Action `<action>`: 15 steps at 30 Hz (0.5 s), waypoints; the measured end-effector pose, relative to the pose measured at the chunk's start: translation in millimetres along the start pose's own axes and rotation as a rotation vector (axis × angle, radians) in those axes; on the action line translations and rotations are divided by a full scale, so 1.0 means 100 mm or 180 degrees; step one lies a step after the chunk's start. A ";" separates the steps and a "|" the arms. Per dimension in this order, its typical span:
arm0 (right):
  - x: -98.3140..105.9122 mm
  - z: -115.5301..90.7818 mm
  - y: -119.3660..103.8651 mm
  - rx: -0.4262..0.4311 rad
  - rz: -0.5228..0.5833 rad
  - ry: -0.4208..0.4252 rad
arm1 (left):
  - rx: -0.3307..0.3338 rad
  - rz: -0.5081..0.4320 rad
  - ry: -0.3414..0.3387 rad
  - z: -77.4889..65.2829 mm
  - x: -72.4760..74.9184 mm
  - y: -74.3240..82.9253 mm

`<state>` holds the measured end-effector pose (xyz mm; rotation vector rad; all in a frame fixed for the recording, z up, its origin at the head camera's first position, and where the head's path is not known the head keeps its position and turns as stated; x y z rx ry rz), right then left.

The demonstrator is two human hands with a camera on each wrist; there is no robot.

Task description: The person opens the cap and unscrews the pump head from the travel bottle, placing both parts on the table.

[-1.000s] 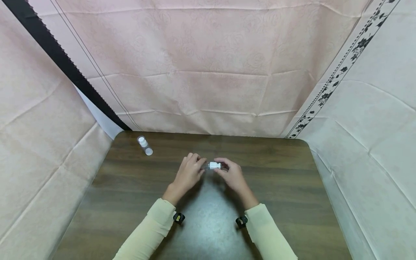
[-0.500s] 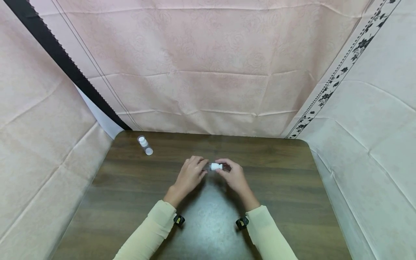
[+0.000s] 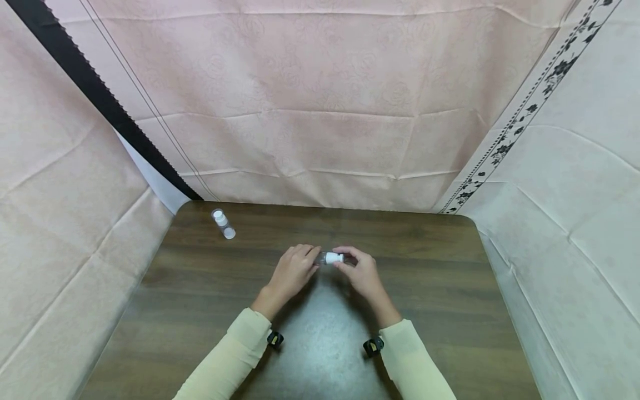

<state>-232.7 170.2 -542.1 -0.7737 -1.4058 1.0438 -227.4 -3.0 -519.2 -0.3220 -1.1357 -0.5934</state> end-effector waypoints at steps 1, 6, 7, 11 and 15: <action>0.00 0.00 0.02 0.0016 0.0005 0.0012 | -0.0003 0.0000 0.0001 0.00 0.00 0.00; 0.00 -0.02 0.06 0.0071 0.0029 0.0005 | -0.0012 -0.0051 -0.0018 -0.02 -0.03 0.00; 0.00 -0.02 0.06 0.0082 0.0040 -0.0002 | -0.0012 -0.0075 -0.0015 -0.02 -0.03 0.00; 0.02 -0.03 0.05 0.0146 0.0053 -0.0035 | -0.0023 -0.0142 0.0027 -0.02 -0.03 0.00; 0.06 -0.03 0.04 0.0203 0.0032 -0.0063 | -0.0055 -0.0193 0.0042 -0.02 -0.03 0.00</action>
Point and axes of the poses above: each hand's wrist, its own z-axis towards the middle knuckle, its own x-axis out of the back of the hand, y = z × x, the point moved 6 cm from there along z, towards the middle knuckle, and after that the axes turned 3 degrees about -z, right-handed, at the moved point
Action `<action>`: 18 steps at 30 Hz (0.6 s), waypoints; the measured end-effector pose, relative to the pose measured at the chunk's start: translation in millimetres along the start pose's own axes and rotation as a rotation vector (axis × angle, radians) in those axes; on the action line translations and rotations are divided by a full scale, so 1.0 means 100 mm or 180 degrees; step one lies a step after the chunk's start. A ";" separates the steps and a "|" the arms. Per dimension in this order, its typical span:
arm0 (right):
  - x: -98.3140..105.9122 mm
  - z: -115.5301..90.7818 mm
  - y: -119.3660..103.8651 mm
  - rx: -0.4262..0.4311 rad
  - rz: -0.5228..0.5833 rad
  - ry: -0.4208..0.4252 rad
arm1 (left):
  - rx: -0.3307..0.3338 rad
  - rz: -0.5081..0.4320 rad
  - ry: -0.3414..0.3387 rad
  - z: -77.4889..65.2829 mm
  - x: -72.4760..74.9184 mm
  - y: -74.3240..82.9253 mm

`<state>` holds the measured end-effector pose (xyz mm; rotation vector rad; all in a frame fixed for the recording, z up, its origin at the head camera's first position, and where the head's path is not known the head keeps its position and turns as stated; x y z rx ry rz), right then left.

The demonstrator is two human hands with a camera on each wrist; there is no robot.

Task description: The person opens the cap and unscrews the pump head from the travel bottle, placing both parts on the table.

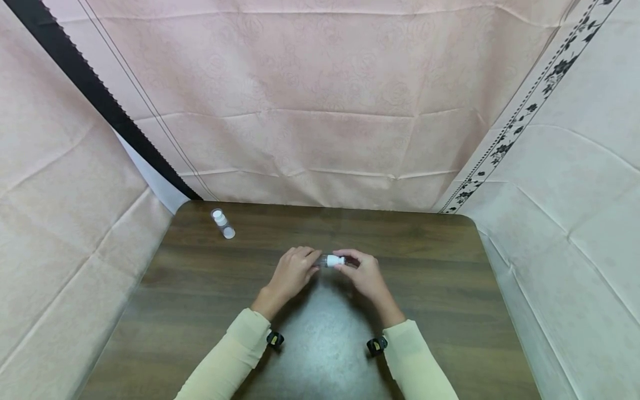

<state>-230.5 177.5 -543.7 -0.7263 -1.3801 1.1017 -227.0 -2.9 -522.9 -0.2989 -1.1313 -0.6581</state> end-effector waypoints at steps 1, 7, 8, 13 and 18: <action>0.01 0.00 0.00 0.0012 0.0003 -0.0007 | -0.0002 -0.0018 -0.0006 0.00 0.00 0.00; 0.01 -0.01 0.00 0.0122 0.0024 -0.0052 | 0.0014 -0.0113 -0.0048 0.01 0.01 -0.01; 0.01 -0.02 0.00 0.0139 0.0007 -0.0055 | 0.0014 -0.0123 -0.0060 0.01 0.01 -0.01; -0.01 -0.03 0.02 0.0249 -0.0101 -0.0037 | 0.0014 -0.0145 -0.0129 0.01 -0.01 -0.01; 0.01 -0.08 -0.04 0.0353 -0.0128 0.0011 | -0.0019 -0.0130 -0.0164 0.02 -0.02 0.03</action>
Point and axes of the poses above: each hand's wrist, its own z-axis towards the middle knuckle, its own x-axis out of the back of the hand, y = z × x, the point moved 6 cm from there along z, towards the middle knuckle, and after that the axes turned 3 degrees about -z, right-handed, at the moved point
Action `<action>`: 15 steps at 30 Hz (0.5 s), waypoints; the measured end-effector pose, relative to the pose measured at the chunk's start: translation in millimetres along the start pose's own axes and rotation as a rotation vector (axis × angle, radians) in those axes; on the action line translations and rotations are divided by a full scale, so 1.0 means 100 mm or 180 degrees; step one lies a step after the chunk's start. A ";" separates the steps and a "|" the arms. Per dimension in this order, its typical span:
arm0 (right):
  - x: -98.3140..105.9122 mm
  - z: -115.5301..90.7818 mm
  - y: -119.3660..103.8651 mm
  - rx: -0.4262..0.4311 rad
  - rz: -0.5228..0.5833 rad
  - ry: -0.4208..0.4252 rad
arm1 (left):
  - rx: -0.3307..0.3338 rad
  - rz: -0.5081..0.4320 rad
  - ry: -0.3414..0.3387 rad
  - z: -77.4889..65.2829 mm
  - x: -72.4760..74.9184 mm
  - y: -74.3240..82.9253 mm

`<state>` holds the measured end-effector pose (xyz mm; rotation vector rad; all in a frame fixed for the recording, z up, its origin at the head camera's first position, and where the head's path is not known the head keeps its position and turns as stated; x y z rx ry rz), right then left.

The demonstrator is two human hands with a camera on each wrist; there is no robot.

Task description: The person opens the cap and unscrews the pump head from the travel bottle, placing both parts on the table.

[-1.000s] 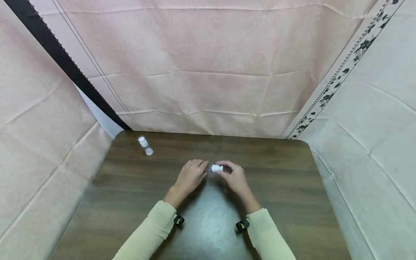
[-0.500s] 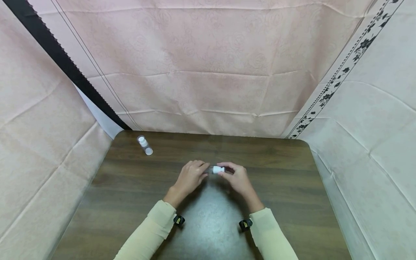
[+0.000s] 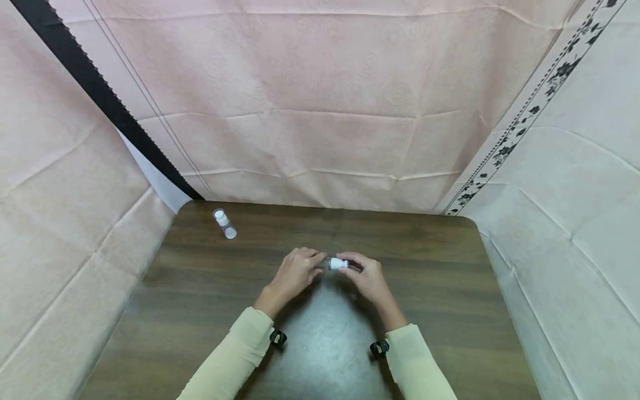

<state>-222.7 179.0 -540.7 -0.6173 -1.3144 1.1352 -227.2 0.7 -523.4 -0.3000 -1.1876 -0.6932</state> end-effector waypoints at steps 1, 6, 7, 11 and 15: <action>0.01 -0.01 -0.04 0.0023 -0.0006 0.0013 | -0.0016 -0.0004 -0.0006 0.01 0.00 0.01; 0.07 -0.07 -0.22 0.0123 0.0007 0.0016 | -0.0086 0.0056 -0.0044 0.02 -0.01 0.06; 0.07 -0.08 -0.22 0.0139 0.0024 0.0004 | -0.0102 0.0064 -0.0061 0.02 -0.02 0.06; 0.09 -0.10 -0.24 0.0307 0.0137 -0.0037 | -0.0077 0.0094 -0.0182 -0.02 -0.03 -0.01; 0.20 -0.10 -0.25 0.0436 0.0172 0.0071 | 0.0172 0.0030 -0.0170 -0.05 0.05 -0.16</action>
Point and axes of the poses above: each hand's wrist, its own z-axis towards the middle knuckle, its own x-axis out of the back of the hand, y = z × x, the point moved 6 cm from there along z, towards the middle knuckle, and after that the axes turned 3 degrees about -z, right-handed, at the moved point
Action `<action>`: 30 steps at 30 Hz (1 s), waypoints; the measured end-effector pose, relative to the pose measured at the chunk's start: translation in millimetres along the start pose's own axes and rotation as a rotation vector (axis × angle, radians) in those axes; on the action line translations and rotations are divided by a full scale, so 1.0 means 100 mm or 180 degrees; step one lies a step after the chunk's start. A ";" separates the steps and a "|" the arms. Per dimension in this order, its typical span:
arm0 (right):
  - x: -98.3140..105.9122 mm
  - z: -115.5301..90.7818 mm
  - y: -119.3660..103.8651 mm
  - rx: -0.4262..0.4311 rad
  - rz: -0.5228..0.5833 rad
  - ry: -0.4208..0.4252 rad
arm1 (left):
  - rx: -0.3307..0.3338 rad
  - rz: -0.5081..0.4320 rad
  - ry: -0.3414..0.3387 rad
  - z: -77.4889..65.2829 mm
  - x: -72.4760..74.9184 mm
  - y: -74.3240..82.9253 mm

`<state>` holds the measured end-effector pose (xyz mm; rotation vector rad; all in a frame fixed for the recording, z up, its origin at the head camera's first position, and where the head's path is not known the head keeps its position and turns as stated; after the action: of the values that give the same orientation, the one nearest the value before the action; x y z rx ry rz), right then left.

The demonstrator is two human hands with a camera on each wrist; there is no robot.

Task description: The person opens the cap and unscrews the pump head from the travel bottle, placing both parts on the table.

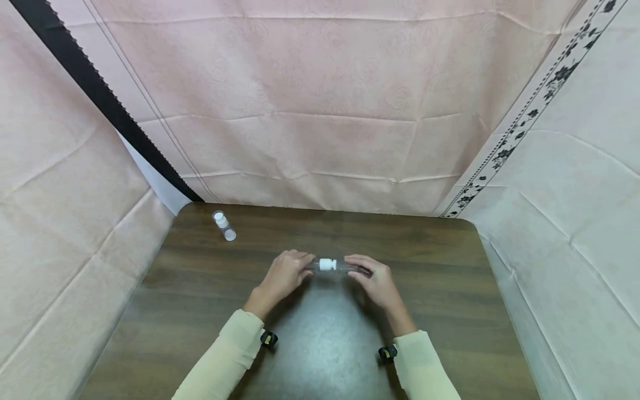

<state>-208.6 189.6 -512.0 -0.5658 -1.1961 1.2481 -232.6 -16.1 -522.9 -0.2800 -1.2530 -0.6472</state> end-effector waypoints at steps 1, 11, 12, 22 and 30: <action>0.03 0.00 0.00 -0.0023 -0.0018 0.0034 | 0.0055 -0.0042 0.0009 -0.01 0.02 -0.03; 0.13 0.04 0.19 -0.0204 -0.0058 0.0230 | 0.0238 -0.0519 0.0253 -0.04 0.09 -0.08; 0.14 0.04 0.24 -0.0215 -0.0081 0.0246 | 0.0240 -0.0553 0.0302 -0.04 0.09 -0.08; 0.14 0.00 0.26 -0.0234 -0.0234 0.0278 | 0.0318 -0.0857 0.0533 -0.08 -0.01 -0.13; 0.13 -0.04 0.28 -0.0231 -0.0482 0.0328 | 0.0500 -0.1119 0.0569 -0.04 -0.10 -0.19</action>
<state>-218.2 211.2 -532.3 -0.5752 -1.1788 1.0391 -242.6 -30.2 -535.8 0.1307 -1.1819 -0.8489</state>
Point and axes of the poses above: each hand's wrist, its own z-axis towards the middle knuckle, its own x-axis out of the back of the hand, y = z × x, the point moved 6 cm from there along z, towards the middle knuckle, and after that the axes turned 3 degrees about -z, right-handed, at the moved point
